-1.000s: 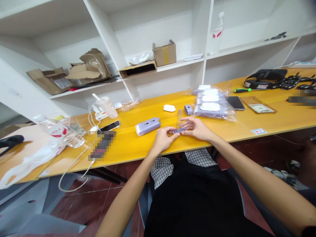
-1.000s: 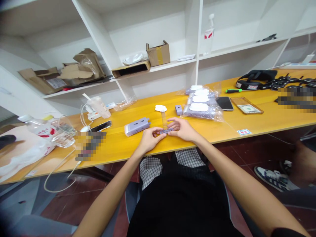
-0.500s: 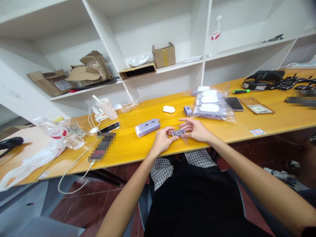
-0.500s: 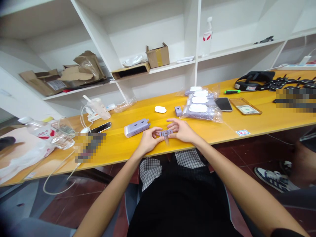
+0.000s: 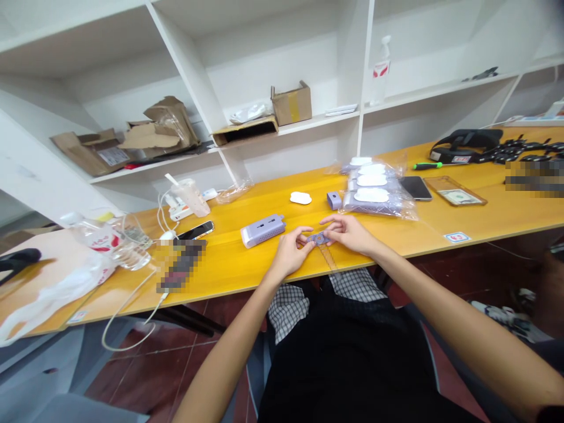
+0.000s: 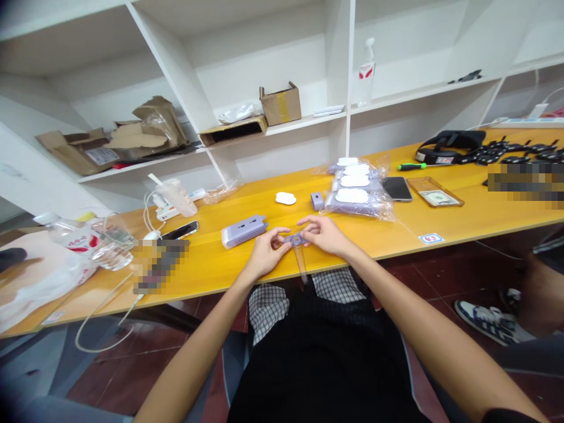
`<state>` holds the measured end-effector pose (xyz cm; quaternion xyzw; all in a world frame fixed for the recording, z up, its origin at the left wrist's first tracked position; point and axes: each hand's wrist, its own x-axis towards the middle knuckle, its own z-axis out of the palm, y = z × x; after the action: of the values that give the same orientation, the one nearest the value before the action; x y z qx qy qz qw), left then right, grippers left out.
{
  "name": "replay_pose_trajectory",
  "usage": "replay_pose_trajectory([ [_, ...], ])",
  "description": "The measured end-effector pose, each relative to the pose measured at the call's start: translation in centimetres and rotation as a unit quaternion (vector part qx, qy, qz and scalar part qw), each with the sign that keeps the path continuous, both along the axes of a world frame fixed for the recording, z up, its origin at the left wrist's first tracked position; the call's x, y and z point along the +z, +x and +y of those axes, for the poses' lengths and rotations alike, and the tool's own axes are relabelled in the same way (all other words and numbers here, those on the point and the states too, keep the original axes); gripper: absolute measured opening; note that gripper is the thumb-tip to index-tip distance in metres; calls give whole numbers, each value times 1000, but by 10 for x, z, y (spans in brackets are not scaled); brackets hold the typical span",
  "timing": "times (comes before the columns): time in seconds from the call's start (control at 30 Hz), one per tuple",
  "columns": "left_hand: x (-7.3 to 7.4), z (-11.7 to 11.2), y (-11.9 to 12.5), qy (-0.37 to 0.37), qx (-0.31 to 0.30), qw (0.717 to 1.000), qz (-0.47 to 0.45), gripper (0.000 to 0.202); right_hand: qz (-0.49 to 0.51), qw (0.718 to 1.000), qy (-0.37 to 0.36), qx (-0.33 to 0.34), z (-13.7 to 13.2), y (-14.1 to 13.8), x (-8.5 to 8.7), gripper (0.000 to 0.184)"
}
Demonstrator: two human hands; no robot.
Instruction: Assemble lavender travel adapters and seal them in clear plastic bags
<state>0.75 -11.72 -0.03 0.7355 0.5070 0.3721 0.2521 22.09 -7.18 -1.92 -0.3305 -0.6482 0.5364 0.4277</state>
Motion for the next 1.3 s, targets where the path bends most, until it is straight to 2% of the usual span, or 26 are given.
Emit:
replay_pose_trajectory([
  [0.1, 0, 0, 1, 10, -10, 1000, 1, 23, -10, 1000, 6, -4, -3, 0, 3, 33],
  [0.2, 2, -2, 2, 51, -5, 999, 18, 18, -40, 999, 27, -25, -5, -1, 5, 34],
  [0.33, 5, -5, 2, 91, -62, 993, 39, 22, -115, 986, 106, -65, -8, -5, 6, 26],
  [0.4, 6, -6, 2, 82, -76, 993, 40, 21, -171, 967, 164, -89, -9, -7, 7, 20],
  [0.5, 6, -6, 2, 48, -65, 996, 34, 19, -248, 935, 222, -118, -9, -6, 9, 16],
  [0.67, 6, -6, 2, 28, -85, 994, 68, 16, -352, 864, 302, -196, -2, 12, 6, 28],
  [0.77, 7, -8, 2, 24, -104, 992, 68, 20, -387, 843, 304, -217, 6, 27, 2, 45],
  [0.83, 7, -9, 2, 27, -101, 992, 71, 26, -393, 844, 288, -223, 12, 34, 1, 55],
  [0.9, 7, -10, 2, 34, -91, 993, 73, 33, -393, 846, 282, -224, 17, 35, 3, 57],
  [0.97, 7, -10, 2, 38, -91, 993, 69, 34, -391, 844, 294, -219, 22, 32, 8, 51],
  [1.07, 8, -10, 3, 40, -105, 991, 69, 26, -400, 830, 312, -231, 32, 20, 21, 40],
  [1.2, 9, -10, 5, 52, -89, 993, 60, 19, -477, 792, 277, -260, 51, 4, 36, 38],
  [1.3, 9, -9, 5, 54, -69, 995, 54, 18, -537, 761, 262, -254, 63, -1, 41, 25],
])
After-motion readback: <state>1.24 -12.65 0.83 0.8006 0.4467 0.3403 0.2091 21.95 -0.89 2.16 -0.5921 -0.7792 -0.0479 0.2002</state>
